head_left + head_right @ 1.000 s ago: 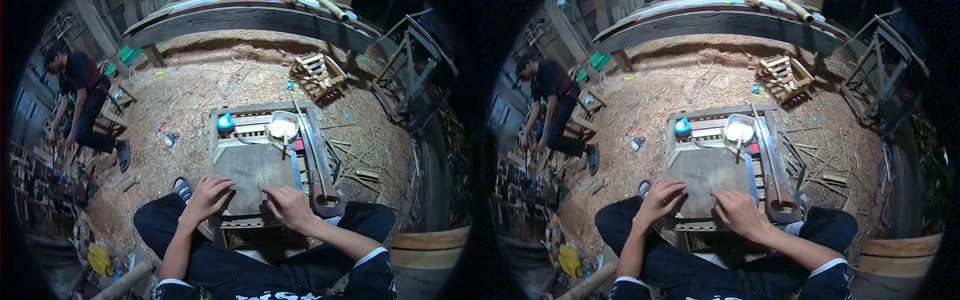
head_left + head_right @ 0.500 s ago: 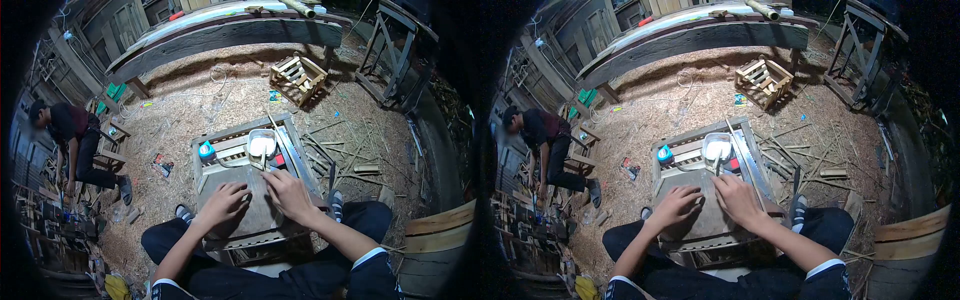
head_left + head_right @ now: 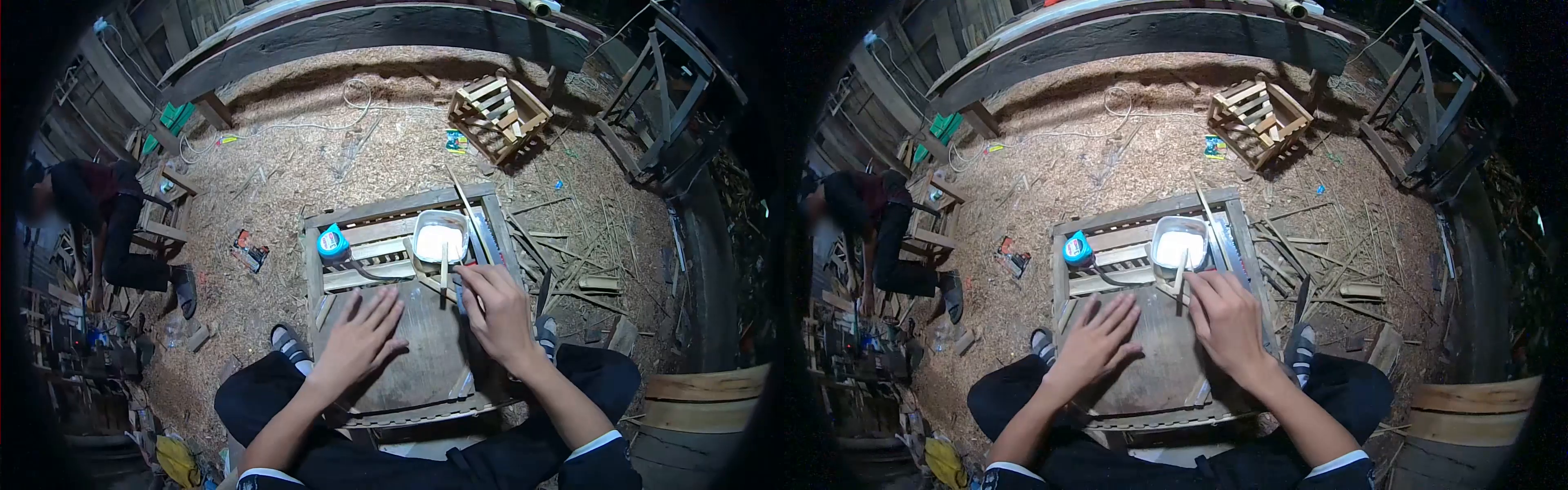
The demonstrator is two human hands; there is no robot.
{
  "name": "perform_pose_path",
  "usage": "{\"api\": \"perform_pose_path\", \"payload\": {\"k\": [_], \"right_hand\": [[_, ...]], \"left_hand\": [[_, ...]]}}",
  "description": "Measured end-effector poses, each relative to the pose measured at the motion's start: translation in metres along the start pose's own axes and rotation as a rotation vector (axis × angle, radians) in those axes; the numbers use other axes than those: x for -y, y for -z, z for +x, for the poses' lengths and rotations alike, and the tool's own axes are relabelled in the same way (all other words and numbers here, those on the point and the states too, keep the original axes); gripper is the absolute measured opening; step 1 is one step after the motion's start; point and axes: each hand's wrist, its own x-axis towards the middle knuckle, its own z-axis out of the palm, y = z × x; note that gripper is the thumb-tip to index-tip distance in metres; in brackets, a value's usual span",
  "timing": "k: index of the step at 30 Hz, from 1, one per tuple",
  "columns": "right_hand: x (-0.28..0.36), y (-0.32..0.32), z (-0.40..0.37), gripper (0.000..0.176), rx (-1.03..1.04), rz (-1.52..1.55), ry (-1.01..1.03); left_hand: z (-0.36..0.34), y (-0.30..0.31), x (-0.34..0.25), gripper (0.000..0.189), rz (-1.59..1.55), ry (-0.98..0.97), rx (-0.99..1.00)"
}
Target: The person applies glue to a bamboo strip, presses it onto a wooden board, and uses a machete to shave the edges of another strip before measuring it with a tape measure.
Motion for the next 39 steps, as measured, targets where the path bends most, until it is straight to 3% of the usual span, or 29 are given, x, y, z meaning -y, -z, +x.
{"api": "perform_pose_path", "payload": {"k": [7,12,16,21,24,27,30,32,34,36,39], "right_hand": [[-0.006,-0.010,0.008,0.029,0.065,-0.061,-0.029],[-0.013,-0.014,0.013,0.030,0.106,-0.062,-0.074],[-0.017,-0.018,0.017,0.030,0.111,-0.059,-0.135],[-0.022,-0.019,0.018,0.033,0.150,-0.101,-0.152],[-0.024,-0.022,0.016,0.037,0.144,-0.113,-0.145],[-0.017,-0.022,0.016,0.038,0.098,-0.108,-0.169],[0.003,-0.014,0.018,0.039,-0.037,-0.214,-0.012],[0.020,-0.009,0.008,0.036,0.027,-0.174,0.219],[0.031,-0.026,-0.015,0.026,0.273,0.011,0.324],[0.043,-0.044,-0.037,0.021,0.465,-0.045,0.440],[0.045,-0.060,-0.045,0.025,0.653,-0.062,0.363]], "left_hand": [[0.005,0.004,0.001,0.068,-0.013,-0.012,-0.024],[0.014,0.014,0.004,0.068,0.088,0.095,-0.061],[0.014,0.007,0.007,0.065,-0.010,-0.058,-0.007],[0.016,0.011,0.016,0.061,0.124,0.091,-0.053],[0.009,0.005,0.014,0.061,-0.090,-0.080,0.047],[0.009,0.008,0.021,0.059,0.069,0.052,-0.025],[0.006,0.015,0.025,0.055,0.074,0.109,-0.092],[0.002,0.017,0.025,0.051,0.069,0.095,-0.168],[-0.001,0.018,0.028,0.050,0.055,0.104,-0.202],[-0.006,0.024,0.029,0.051,-0.020,0.100,-0.189],[-0.015,0.023,0.025,0.052,-0.079,0.096,-0.184]]}}
